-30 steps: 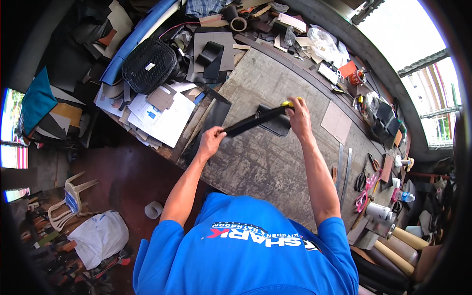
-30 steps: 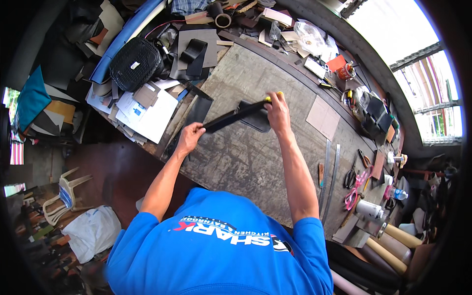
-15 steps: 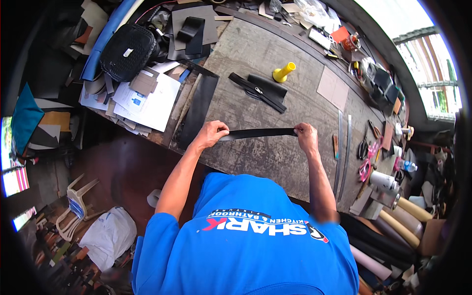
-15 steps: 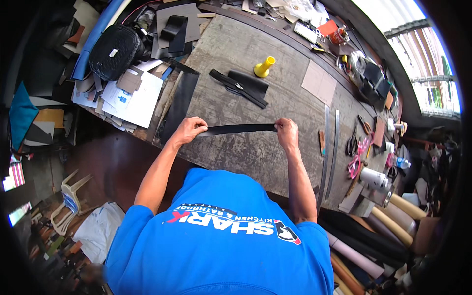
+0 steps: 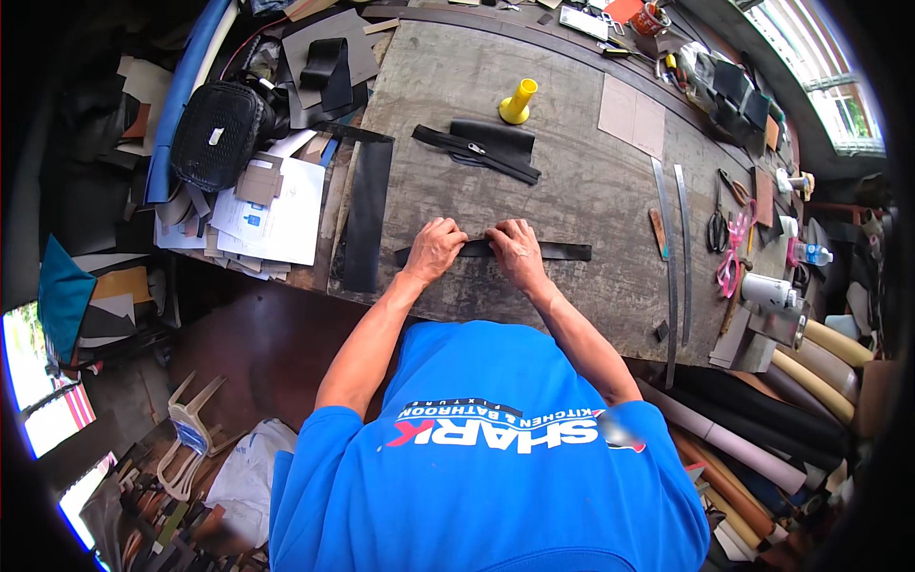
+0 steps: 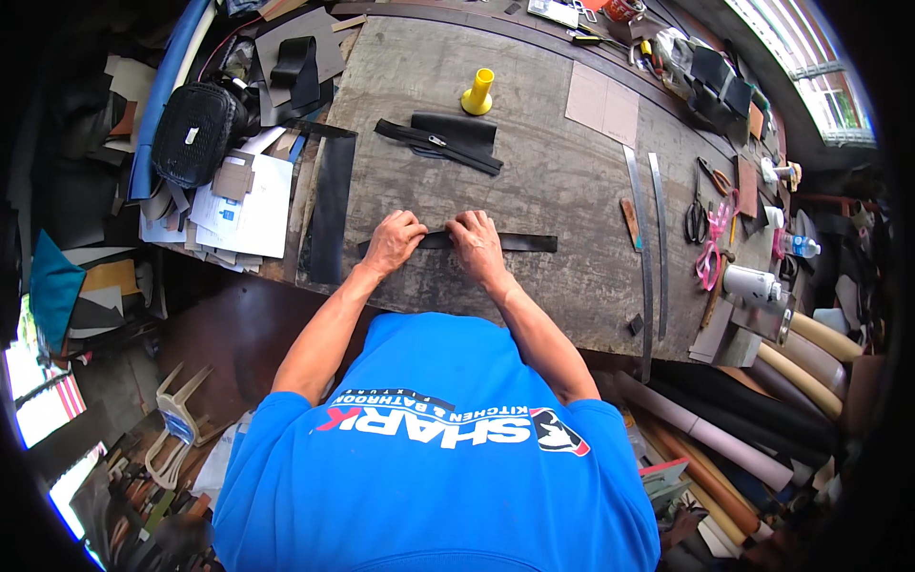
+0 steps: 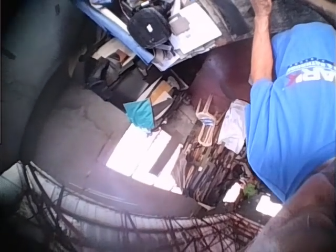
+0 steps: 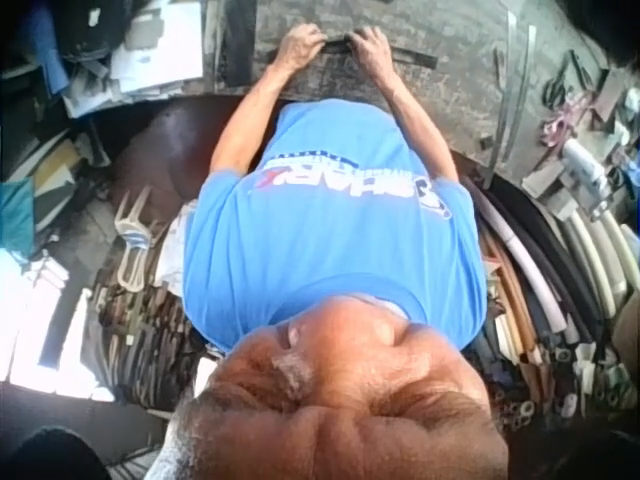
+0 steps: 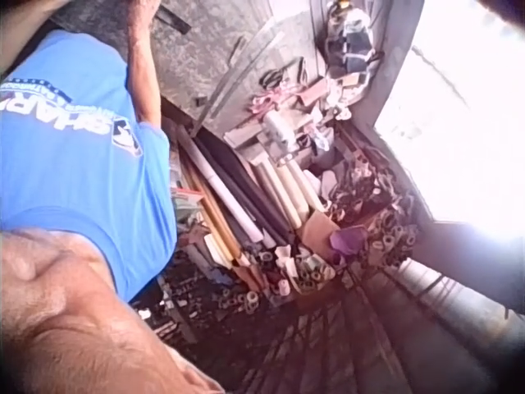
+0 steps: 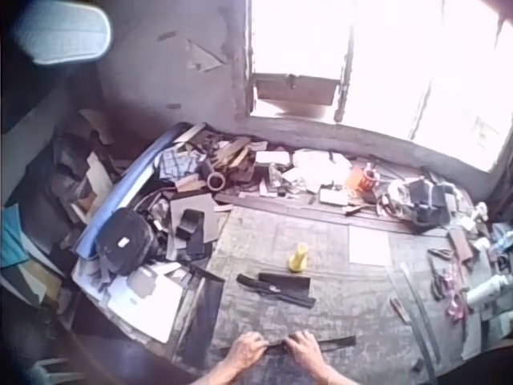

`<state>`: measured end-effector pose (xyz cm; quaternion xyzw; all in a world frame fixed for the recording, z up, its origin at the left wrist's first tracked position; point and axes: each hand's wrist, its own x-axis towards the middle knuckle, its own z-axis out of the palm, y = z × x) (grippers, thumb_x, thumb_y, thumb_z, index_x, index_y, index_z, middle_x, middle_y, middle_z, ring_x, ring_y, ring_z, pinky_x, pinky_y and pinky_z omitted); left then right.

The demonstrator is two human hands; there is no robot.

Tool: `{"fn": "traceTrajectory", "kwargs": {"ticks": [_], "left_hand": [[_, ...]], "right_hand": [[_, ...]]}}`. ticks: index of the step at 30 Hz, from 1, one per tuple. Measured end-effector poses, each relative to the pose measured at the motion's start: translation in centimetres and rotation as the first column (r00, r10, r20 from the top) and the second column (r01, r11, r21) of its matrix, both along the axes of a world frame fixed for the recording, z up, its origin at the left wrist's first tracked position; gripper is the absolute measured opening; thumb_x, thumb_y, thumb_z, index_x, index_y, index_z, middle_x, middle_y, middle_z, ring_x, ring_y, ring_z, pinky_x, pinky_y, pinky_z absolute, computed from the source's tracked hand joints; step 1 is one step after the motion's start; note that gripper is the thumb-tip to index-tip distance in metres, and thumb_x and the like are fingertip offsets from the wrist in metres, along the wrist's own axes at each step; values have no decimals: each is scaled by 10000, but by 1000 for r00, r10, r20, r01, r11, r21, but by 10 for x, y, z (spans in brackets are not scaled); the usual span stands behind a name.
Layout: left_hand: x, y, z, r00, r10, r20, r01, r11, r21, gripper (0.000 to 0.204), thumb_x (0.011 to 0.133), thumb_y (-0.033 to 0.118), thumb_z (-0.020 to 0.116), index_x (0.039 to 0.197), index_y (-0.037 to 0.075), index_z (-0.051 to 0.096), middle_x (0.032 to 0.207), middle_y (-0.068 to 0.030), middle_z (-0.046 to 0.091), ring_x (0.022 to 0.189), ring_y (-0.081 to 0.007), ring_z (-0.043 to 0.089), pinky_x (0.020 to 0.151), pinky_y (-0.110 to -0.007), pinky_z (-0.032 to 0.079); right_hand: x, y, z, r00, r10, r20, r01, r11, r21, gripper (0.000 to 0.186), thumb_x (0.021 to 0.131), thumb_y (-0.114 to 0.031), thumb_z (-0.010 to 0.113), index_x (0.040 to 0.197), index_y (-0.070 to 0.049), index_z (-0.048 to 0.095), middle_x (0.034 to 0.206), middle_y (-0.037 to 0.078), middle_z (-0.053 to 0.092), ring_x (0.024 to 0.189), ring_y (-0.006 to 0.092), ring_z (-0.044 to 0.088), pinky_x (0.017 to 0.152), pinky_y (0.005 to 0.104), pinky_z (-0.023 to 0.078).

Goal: Inspecting and measuring leather pieces and strips on a workshop table.

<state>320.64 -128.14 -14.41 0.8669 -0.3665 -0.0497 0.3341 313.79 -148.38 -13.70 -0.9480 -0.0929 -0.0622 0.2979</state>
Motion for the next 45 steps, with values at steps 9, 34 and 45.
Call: {"fn": "traceTrajectory", "kwargs": {"ticks": [9,34,45], "left_hand": [[-7,6,1,987,-65,149,58,997,51,110,784,59,636,887,58,674,836,-45,544,838,-227,557,770,-348,474],[145,-20,18,891,-16,454,-118,957,266,133,812,37,527,930,12,581,1260,-216,501,1225,-380,457,1024,-477,365],[125,26,39,971,-62,232,6,972,234,113,822,35,578,929,50,611,907,-118,550,949,-285,552,953,-439,386]], "right_hand": [[-1,0,-7,992,124,17,-122,988,-99,278,773,-86,612,1048,-48,608,995,104,547,970,282,518,831,391,430],[71,-62,2,975,-205,-87,196,976,-99,218,789,-123,673,980,-56,593,1010,131,579,986,335,544,830,438,439],[113,-69,14,981,-102,-163,78,986,-149,195,747,-70,689,909,-80,580,872,107,547,931,322,547,781,442,453]]}}
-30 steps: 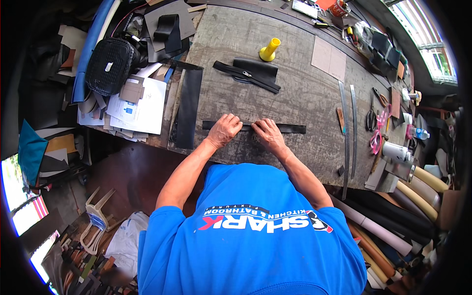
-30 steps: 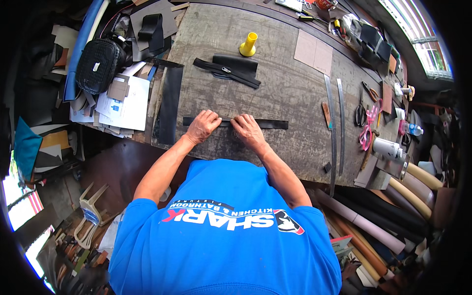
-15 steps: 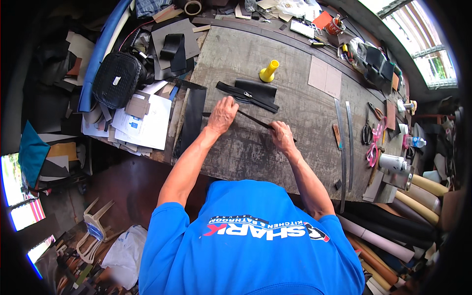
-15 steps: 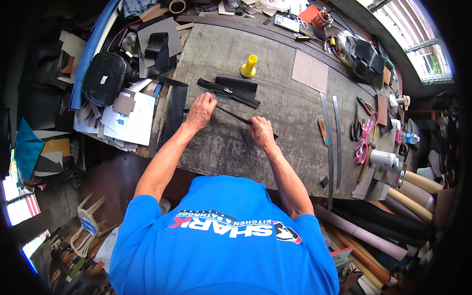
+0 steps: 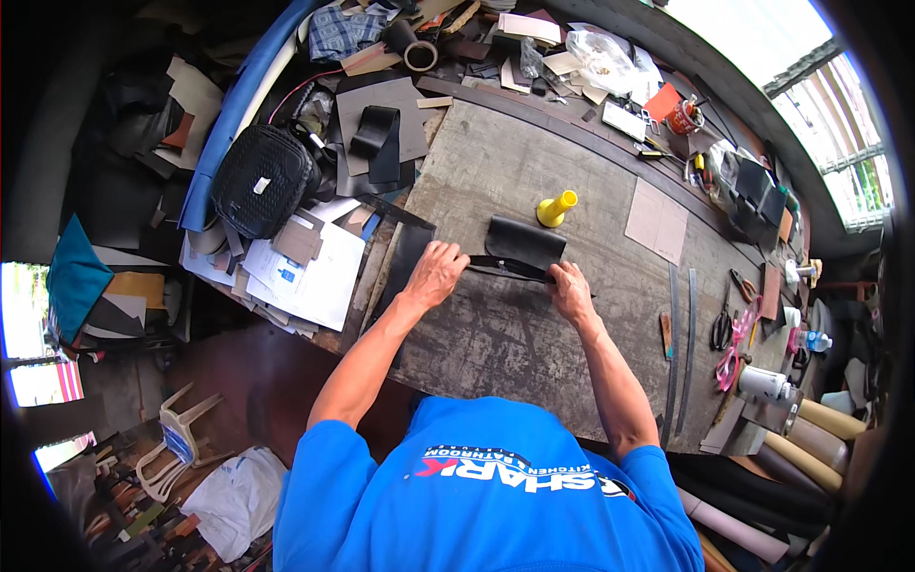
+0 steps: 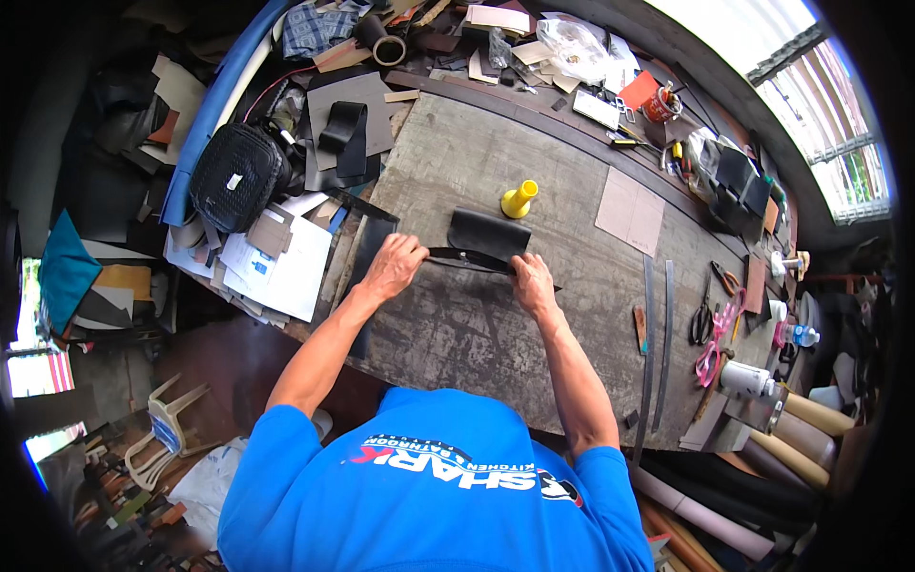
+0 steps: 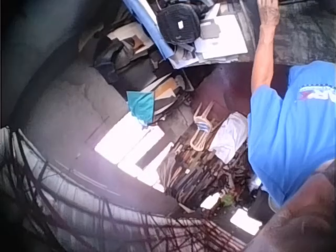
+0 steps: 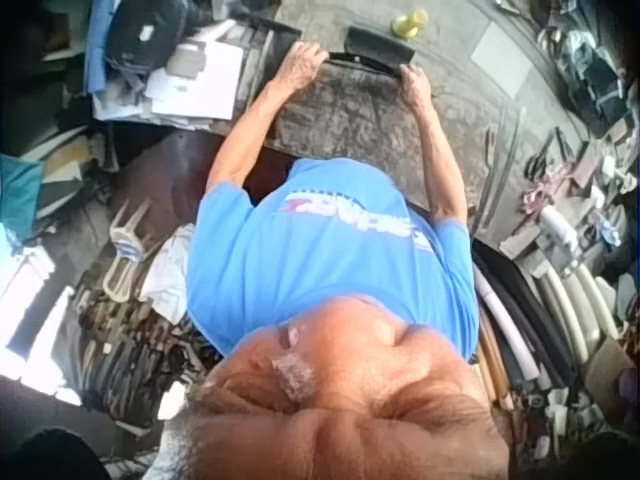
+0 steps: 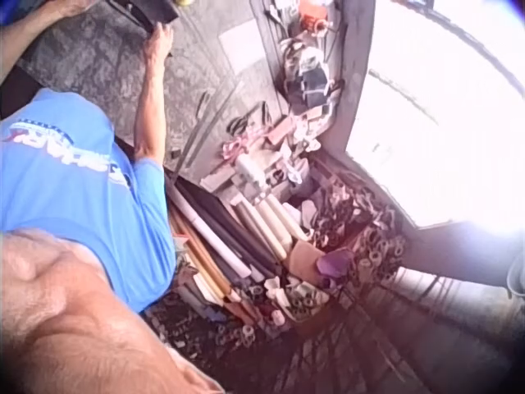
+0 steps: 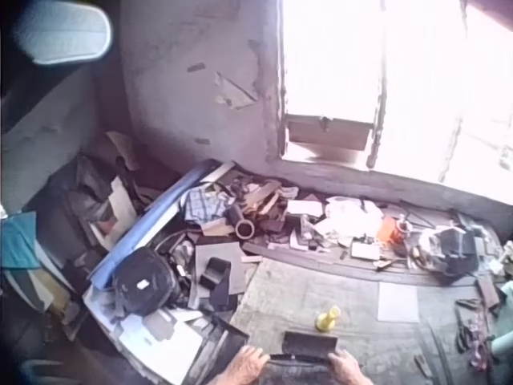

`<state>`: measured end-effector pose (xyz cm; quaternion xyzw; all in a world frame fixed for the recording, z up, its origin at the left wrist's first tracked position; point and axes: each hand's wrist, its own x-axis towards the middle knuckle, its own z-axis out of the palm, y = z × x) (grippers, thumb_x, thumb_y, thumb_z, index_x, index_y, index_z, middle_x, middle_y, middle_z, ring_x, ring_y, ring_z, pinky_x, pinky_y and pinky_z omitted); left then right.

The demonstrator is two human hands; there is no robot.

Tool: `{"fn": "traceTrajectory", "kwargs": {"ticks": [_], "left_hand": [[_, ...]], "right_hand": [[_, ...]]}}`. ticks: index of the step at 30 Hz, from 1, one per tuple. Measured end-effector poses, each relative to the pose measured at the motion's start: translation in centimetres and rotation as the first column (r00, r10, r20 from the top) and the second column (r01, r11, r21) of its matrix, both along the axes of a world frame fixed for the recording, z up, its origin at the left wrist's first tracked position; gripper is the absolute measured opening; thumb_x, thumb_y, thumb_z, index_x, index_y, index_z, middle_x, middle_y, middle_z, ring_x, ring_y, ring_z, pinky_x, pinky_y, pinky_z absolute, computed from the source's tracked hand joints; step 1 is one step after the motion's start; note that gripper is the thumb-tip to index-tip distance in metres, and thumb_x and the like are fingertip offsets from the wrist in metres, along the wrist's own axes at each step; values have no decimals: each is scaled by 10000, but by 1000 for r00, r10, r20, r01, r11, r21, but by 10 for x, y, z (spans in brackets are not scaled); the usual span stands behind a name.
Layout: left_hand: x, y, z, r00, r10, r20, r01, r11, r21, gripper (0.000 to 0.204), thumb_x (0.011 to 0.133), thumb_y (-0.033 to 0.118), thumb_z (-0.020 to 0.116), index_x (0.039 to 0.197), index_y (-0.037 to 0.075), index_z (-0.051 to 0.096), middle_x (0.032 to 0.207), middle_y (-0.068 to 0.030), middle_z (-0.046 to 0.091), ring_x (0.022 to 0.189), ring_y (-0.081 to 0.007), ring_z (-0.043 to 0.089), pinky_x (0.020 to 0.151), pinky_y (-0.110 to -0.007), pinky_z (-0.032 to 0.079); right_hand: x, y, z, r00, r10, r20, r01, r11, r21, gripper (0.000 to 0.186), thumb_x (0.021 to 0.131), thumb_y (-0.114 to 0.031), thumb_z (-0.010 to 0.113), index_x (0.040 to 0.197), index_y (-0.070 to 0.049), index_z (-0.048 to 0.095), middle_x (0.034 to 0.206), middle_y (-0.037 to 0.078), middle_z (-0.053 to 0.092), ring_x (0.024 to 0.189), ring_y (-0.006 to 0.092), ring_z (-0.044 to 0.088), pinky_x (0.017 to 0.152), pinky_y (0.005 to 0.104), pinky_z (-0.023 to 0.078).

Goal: Inspecting and measuring leather pieces and strips on a workshop table.

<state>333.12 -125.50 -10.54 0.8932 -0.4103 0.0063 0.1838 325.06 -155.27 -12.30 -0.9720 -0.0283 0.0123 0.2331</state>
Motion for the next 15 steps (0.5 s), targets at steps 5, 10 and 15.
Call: {"fn": "traceTrajectory", "kwargs": {"ticks": [5,10,15], "left_hand": [[-21,54,40,872,308,-381,-421,869,-261,137,892,82,610,975,-27,607,869,-143,582,779,-344,592,666,-401,460],[-26,61,1,584,477,-657,-749,629,-208,203,884,133,625,995,-37,613,927,-206,633,891,-380,620,749,-417,469],[-41,52,-45,478,735,-480,-829,559,30,247,901,126,592,1111,-3,588,1096,-224,585,1033,-401,567,861,-453,465]], "right_hand": [[85,45,88,943,291,164,-266,951,-157,93,783,-46,571,868,-68,542,823,103,514,867,299,584,738,428,476],[164,97,115,836,389,388,-132,828,-545,192,799,-99,577,988,-71,593,1109,136,566,1101,282,527,982,481,370],[119,94,70,881,291,372,-133,908,-397,381,789,-76,561,1167,-24,562,1259,180,502,1179,322,476,1008,473,361]]}}
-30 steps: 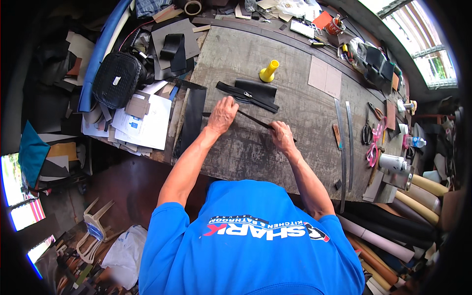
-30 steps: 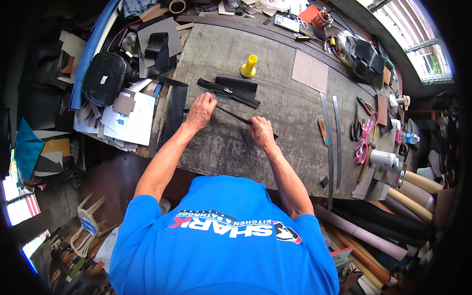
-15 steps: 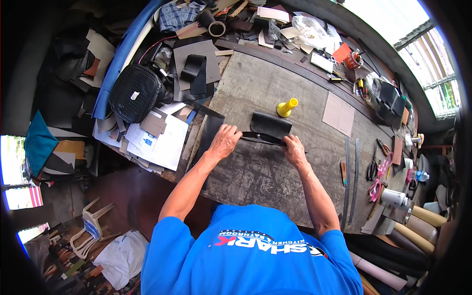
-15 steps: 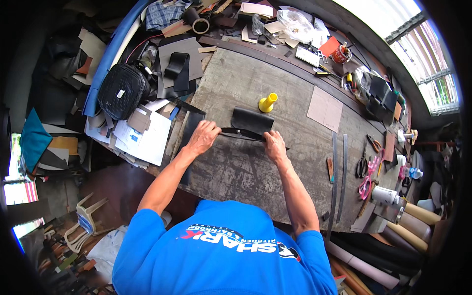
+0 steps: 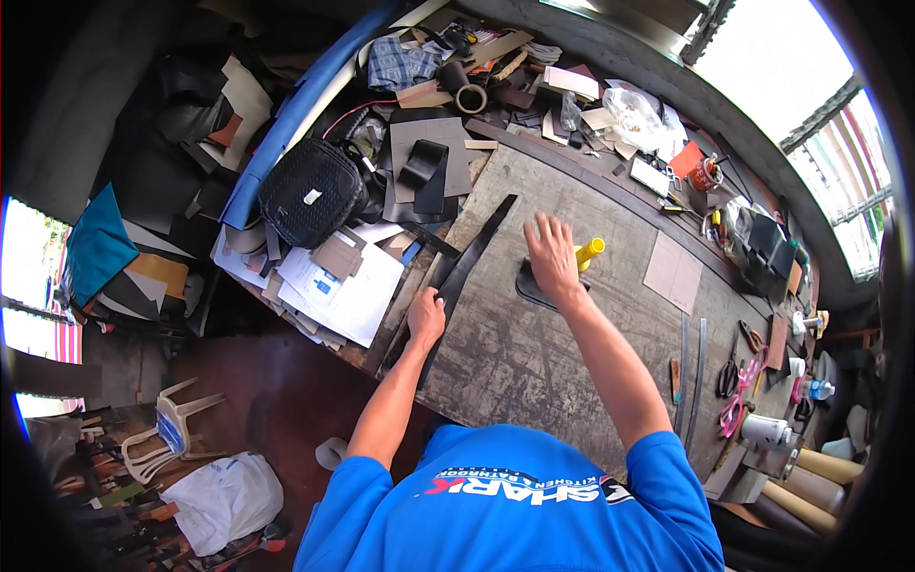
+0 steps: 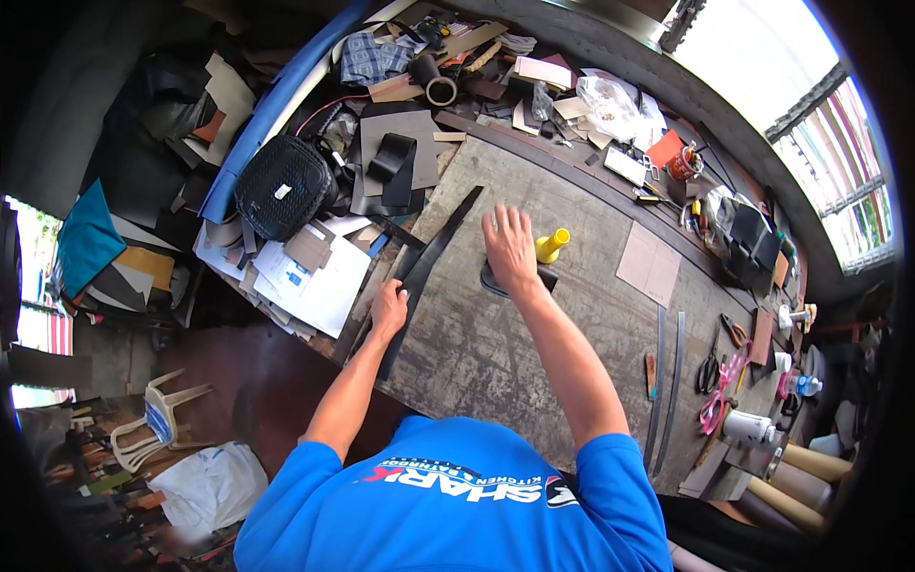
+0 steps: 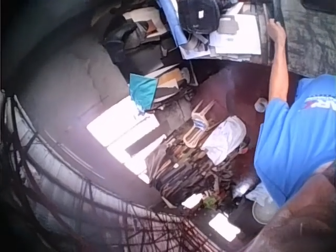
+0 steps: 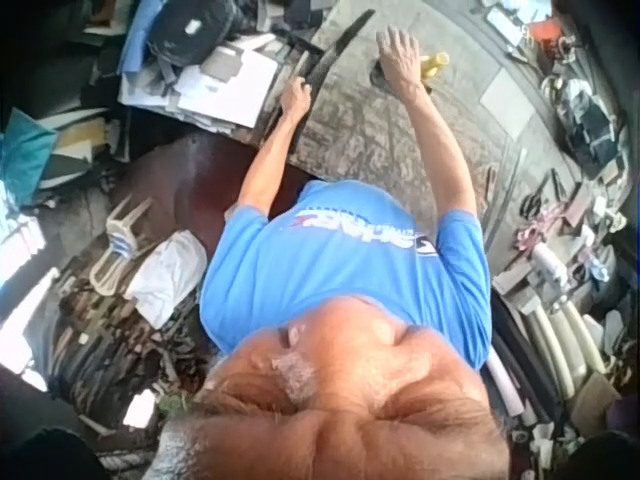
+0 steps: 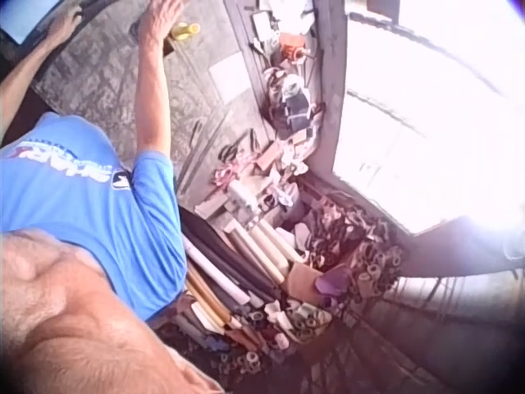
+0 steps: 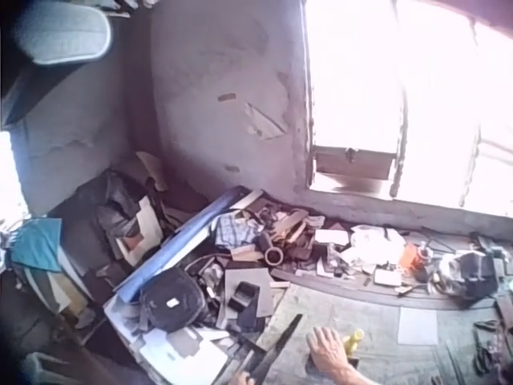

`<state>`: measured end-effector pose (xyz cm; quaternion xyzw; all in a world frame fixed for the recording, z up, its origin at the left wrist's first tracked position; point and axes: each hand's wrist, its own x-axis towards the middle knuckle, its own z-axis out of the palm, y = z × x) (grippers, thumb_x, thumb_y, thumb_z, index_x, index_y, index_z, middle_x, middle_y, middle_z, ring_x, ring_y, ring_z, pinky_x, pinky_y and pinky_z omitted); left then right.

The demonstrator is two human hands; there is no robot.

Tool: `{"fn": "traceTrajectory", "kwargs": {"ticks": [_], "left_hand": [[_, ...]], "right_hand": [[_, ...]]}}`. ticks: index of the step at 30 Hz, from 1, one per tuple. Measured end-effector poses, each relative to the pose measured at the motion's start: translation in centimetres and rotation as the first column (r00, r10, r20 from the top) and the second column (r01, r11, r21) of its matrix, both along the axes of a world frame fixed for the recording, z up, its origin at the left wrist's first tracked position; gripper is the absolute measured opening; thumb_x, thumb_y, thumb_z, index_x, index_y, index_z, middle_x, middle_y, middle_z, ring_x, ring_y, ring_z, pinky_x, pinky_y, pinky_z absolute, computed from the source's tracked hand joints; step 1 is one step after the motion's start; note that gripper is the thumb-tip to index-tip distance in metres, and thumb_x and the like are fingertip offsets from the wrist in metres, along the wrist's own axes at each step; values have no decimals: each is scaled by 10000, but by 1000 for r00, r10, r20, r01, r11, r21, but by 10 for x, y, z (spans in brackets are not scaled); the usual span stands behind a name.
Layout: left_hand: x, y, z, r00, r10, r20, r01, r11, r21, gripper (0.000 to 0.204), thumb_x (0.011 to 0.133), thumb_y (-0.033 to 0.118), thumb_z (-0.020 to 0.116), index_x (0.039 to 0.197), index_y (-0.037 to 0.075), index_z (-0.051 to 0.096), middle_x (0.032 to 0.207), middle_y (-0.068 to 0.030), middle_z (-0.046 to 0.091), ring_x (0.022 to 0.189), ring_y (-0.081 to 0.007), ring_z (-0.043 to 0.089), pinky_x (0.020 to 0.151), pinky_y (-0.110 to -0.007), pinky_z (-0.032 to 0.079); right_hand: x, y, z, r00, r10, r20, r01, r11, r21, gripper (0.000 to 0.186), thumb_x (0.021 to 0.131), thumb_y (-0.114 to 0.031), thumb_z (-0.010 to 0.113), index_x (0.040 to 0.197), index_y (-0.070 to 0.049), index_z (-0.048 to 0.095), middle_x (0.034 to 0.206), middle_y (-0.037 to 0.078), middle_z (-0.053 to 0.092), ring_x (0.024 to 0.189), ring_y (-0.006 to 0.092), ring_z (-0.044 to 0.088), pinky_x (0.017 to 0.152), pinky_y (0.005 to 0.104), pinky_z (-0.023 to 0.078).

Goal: Inspecting and measuring leather pieces and strips on a workshop table.

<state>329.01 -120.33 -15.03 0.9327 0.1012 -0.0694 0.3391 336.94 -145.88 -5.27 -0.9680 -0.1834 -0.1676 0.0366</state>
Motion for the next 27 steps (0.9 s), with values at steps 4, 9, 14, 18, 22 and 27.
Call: {"fn": "traceTrajectory", "kwargs": {"ticks": [4,9,14,18,22,27], "left_hand": [[-9,5,8,998,-45,44,45,999,8,262,908,131,587,1132,3,538,1086,-207,543,1023,-394,563,849,-472,462],[-20,12,14,987,-122,105,93,964,251,324,881,147,623,1156,30,498,1096,-185,490,1027,-393,542,844,-487,456],[-22,-7,10,986,-143,88,89,889,449,380,854,184,654,1177,32,522,1113,-183,484,1067,-374,500,872,-476,445],[-33,-10,2,983,-138,117,49,826,562,474,888,249,619,1306,54,510,1121,-175,483,1057,-355,498,875,-452,457],[-31,-8,13,992,-113,60,72,878,473,462,895,264,614,1300,56,537,1109,-173,484,1056,-358,499,846,-448,476],[-29,4,12,982,-177,60,132,882,453,476,918,298,584,1317,48,515,1127,-195,487,1026,-382,526,832,-464,484]], "right_hand": [[-125,-36,-59,965,60,-255,-13,983,182,451,768,-85,628,1205,-22,535,1315,209,473,1229,360,448,1015,446,375],[-279,-87,-85,858,-323,-399,390,916,98,549,913,-263,580,1406,-78,427,1489,137,360,1401,344,282,1135,470,223],[-334,-100,-107,779,-525,-342,572,819,44,550,942,-287,521,1440,-92,391,1523,119,324,1439,329,209,1172,477,136],[-334,-97,-110,774,-554,-306,597,800,61,529,940,-276,517,1426,-93,414,1508,114,348,1432,326,229,1172,479,144],[-330,-95,-104,765,-568,-303,613,787,72,526,932,-286,524,1414,-96,432,1495,113,370,1422,325,253,1168,480,160],[-331,-95,-104,774,-569,-278,612,785,97,534,918,-296,541,1404,-97,444,1490,118,376,1414,338,263,1165,487,166]]}}
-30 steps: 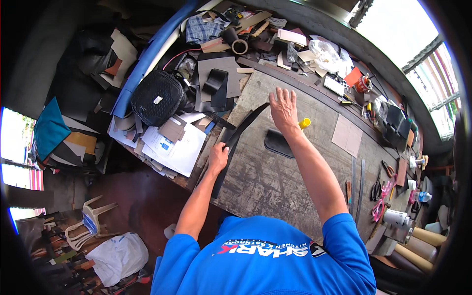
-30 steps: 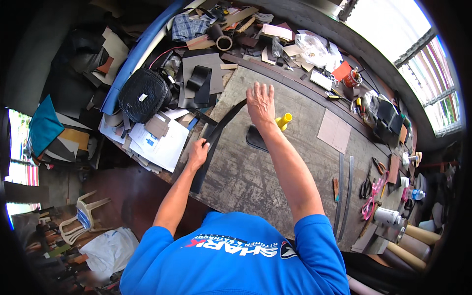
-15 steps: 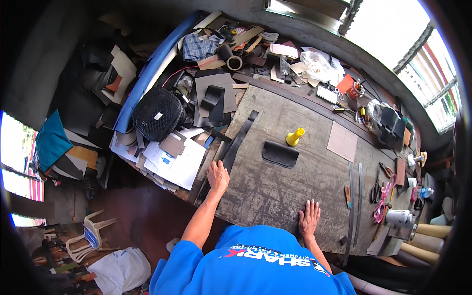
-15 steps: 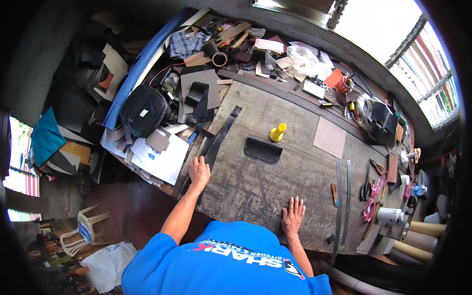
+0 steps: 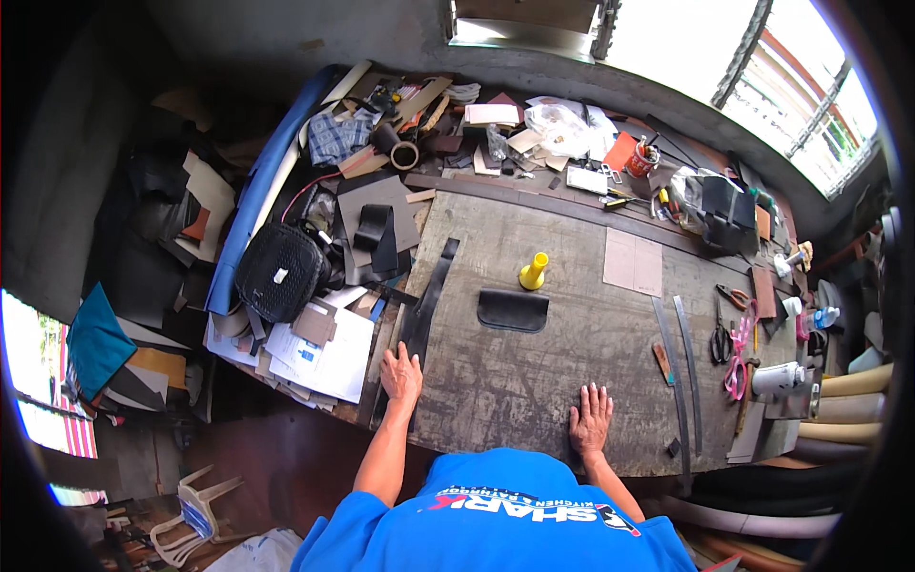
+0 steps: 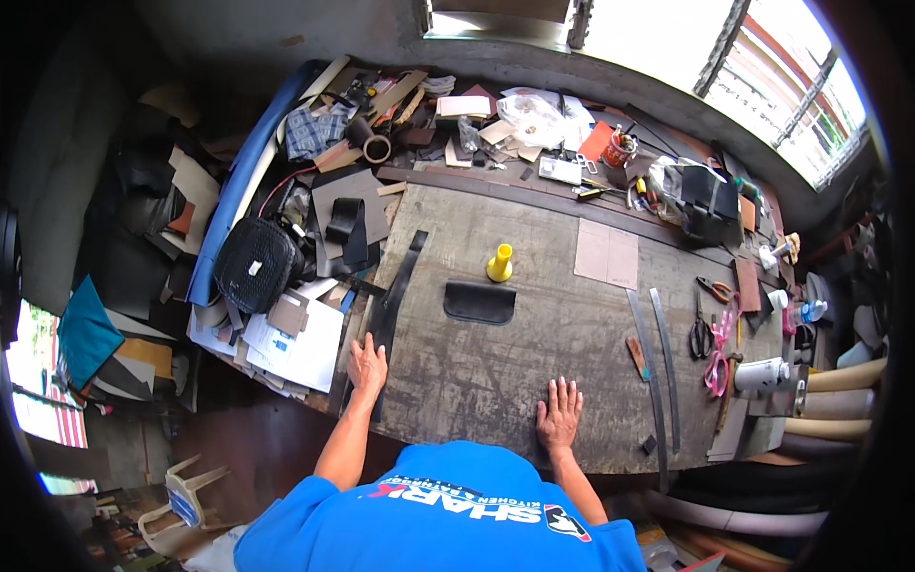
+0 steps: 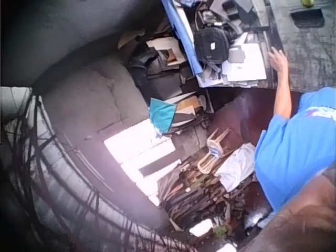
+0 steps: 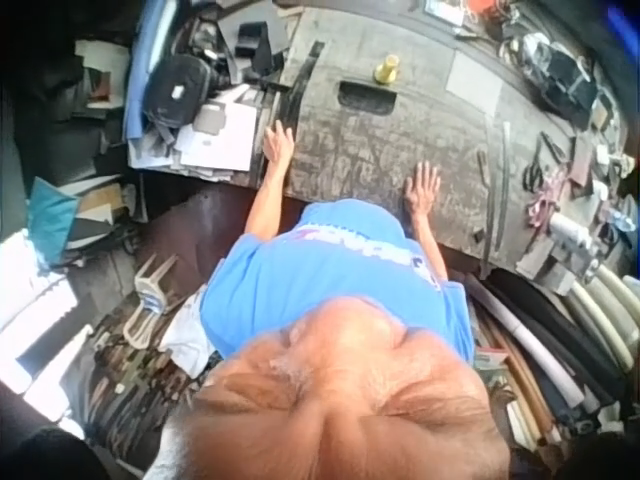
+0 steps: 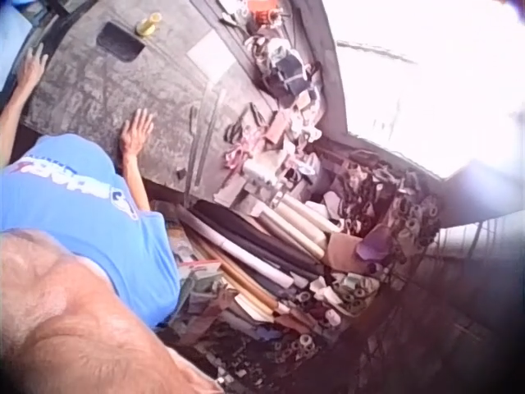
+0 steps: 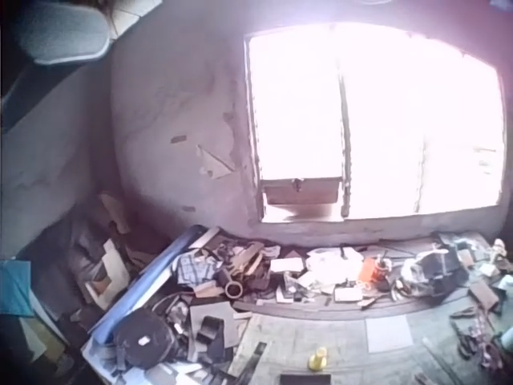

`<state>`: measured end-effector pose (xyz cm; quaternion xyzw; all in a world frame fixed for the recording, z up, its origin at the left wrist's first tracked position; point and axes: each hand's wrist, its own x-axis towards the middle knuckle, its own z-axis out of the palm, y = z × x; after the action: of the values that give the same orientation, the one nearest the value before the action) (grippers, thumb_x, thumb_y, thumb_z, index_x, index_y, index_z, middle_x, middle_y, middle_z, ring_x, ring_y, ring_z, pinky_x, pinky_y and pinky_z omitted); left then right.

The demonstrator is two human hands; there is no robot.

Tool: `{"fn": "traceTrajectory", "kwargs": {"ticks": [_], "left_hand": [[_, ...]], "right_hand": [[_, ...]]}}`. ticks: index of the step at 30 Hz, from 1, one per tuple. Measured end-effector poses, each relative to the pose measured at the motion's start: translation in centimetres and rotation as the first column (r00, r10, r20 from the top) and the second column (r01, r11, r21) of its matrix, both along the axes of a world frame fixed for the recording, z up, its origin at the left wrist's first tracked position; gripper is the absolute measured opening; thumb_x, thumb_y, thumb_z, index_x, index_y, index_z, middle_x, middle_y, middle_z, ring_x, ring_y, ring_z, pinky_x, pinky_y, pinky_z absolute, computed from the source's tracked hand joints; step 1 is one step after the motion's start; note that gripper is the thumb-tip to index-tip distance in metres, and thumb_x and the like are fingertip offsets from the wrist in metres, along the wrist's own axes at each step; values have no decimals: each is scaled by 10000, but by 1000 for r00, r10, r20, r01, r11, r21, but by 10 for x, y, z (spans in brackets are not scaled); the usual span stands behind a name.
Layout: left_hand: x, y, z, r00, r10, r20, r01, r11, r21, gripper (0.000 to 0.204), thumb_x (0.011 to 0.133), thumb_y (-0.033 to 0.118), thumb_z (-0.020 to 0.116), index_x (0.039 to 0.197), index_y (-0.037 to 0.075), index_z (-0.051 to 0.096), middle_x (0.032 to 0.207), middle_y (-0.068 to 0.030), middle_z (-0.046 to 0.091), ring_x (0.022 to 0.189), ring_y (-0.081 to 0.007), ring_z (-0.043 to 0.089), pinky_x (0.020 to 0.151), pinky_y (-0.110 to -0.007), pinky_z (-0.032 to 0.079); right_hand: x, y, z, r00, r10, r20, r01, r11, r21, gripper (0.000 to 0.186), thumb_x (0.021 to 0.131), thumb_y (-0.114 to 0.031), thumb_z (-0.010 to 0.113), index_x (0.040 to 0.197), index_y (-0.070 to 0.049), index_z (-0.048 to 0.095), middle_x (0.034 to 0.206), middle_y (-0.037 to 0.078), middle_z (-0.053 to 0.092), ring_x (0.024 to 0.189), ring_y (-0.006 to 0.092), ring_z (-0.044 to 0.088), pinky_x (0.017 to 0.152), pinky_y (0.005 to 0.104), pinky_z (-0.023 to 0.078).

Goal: Inspecting and measuring leather pieces and strips on a workshop table.

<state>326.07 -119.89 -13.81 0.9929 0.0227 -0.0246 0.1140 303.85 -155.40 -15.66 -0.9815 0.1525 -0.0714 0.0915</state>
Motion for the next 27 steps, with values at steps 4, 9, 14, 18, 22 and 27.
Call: {"fn": "traceTrajectory", "kwargs": {"ticks": [4,9,14,18,22,27], "left_hand": [[-2,11,-12,996,57,-61,-61,997,-55,545,929,358,553,1362,41,452,1205,-234,479,1052,-411,538,838,-476,487],[-10,-14,11,985,73,155,-94,986,136,559,887,362,611,1305,16,475,1251,-207,434,1091,-373,467,914,-495,380],[5,-72,7,871,-405,279,429,903,-28,591,846,296,650,1328,14,458,1383,-213,379,1329,-403,329,1031,-522,323],[36,-121,-17,764,-572,298,625,770,-127,643,854,324,638,1388,40,419,1473,-192,316,1398,-379,255,1092,-523,268],[46,-131,-27,743,-621,248,655,751,-81,669,868,377,602,1422,68,393,1517,-175,273,1421,-361,219,1129,-515,216],[48,-134,-31,763,-622,178,642,761,-92,677,888,416,549,1452,92,358,1550,-143,227,1440,-337,185,1148,-505,175]], "right_hand": [[0,0,-2,1000,5,11,-5,1000,25,552,896,-303,565,1395,-94,453,1486,121,379,1413,343,261,1164,496,165],[-4,-2,0,1000,2,2,-2,1000,31,559,885,-299,574,1390,-91,451,1478,124,385,1412,352,258,1165,502,155],[-2,-1,0,1000,8,-23,-7,999,48,557,883,-297,572,1382,-80,453,1468,139,390,1411,360,253,1165,508,149],[-2,0,1,999,3,-50,1,997,73,558,882,-295,571,1384,-82,451,1469,140,386,1410,364,251,1163,516,147],[-2,-2,-3,998,13,-57,-9,998,58,572,876,-292,579,1393,-89,441,1472,134,381,1411,363,250,1161,519,154],[-2,-3,-2,997,0,-76,3,999,48,581,863,-287,592,1388,-88,445,1469,136,382,1408,371,253,1156,530,165]]}}
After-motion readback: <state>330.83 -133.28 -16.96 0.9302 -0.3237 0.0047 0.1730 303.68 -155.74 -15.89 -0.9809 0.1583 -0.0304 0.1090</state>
